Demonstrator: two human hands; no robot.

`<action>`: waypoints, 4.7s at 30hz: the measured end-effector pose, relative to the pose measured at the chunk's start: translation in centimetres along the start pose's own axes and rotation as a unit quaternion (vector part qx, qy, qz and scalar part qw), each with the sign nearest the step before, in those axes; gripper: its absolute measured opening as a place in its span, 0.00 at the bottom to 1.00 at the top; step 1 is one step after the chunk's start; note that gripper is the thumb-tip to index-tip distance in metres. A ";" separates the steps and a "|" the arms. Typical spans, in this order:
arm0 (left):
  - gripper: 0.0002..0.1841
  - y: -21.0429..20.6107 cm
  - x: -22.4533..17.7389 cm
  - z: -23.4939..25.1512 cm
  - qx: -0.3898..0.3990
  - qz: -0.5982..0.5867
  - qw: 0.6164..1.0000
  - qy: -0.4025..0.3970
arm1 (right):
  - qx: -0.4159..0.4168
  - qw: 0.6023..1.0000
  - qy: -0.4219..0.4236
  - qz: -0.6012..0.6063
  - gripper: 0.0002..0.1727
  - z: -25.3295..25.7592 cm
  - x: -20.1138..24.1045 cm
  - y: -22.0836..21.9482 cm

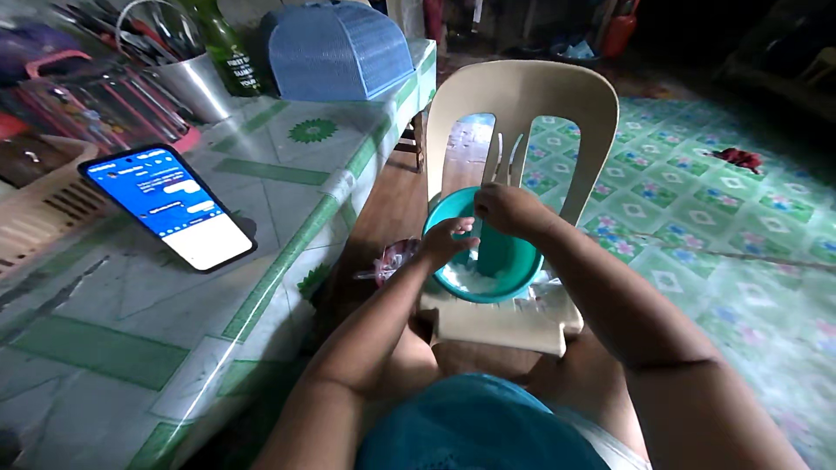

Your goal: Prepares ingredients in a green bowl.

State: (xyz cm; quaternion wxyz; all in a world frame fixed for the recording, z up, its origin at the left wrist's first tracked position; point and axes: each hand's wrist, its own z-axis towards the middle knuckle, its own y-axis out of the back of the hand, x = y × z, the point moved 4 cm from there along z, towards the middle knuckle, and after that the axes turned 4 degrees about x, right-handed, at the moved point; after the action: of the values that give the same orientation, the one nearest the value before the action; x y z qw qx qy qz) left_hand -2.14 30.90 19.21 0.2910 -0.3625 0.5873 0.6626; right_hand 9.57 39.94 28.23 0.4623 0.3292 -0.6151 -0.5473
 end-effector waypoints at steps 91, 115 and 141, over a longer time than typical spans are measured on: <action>0.10 4.9 -0.6 2.1 -0.194 -0.082 0.974 -0.078 | -0.021 0.899 -0.211 0.384 0.19 -1.1 -7.3 -12.3; 0.15 3.9 3.5 3.4 -0.240 -0.123 0.962 -0.051 | 0.203 0.974 -0.094 0.043 0.16 1.7 -8.1 -17.7; 0.14 3.5 4.6 3.1 -0.211 -0.128 0.969 0.008 | 0.191 0.968 -0.068 0.151 0.11 0.4 -6.2 -18.6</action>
State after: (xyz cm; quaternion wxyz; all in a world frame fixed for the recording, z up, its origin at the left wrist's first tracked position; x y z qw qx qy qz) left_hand -8.02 33.28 17.56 0.2859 -0.4927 0.3856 0.7259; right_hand 9.49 42.32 8.81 0.4251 0.2769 -0.7807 -0.3649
